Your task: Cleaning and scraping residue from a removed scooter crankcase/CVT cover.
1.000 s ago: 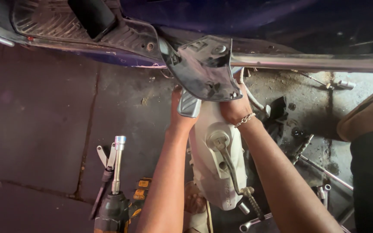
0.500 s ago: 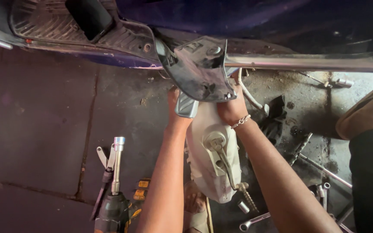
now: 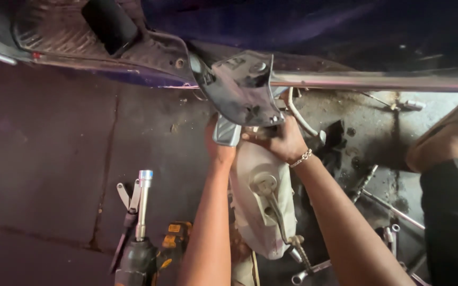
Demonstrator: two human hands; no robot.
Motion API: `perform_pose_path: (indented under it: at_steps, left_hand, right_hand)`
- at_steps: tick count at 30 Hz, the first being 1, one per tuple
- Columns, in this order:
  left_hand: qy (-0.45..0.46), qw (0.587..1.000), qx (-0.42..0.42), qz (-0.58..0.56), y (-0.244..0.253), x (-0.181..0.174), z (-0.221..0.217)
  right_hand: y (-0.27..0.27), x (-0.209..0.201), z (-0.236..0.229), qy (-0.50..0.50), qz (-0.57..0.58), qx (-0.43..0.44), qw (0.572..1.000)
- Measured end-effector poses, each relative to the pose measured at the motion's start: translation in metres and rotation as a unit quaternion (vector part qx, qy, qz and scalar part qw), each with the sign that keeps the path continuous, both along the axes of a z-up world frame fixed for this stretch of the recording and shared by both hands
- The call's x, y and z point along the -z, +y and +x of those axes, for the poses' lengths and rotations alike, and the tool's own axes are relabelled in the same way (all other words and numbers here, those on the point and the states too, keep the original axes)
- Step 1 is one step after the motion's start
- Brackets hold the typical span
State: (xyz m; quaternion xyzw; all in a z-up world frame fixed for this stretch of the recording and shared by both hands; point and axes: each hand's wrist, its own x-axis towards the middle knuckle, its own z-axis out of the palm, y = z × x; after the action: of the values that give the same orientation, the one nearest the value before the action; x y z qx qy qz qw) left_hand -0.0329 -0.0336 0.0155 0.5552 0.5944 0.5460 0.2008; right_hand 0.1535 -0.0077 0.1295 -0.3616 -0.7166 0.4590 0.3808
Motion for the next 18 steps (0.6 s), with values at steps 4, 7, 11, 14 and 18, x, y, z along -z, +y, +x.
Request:
perform_pose_path:
  at_steps: [4,7,11,14,18]
  left_hand:
    - [-0.284,0.939,-0.004,-0.194,-0.034,0.0,-0.009]
    - [-0.25,0.937,0.031,-0.243,-0.054,-0.009,-0.009]
    - [-0.399,0.871,0.034,-0.286,-0.104,-0.115,0.033]
    - [-0.196,0.96,-0.025,-0.199,-0.129,-0.135,0.055]
    - [-0.238,0.952,-0.038,-0.191,-0.189,-0.198,0.1]
  right_hand:
    - [-0.02,-0.029,0.0,-0.02,-0.116,0.036,0.992]
    - [-0.037,-0.061,0.005,-0.045,-0.081,0.059,0.994]
    - [-0.08,-0.102,0.034,-0.018,-0.142,0.042,0.989]
    - [-0.119,-0.146,0.065,-0.098,-0.069,0.05,0.991]
    - [-0.185,-0.197,0.091,-0.15,-0.063,0.061,0.985]
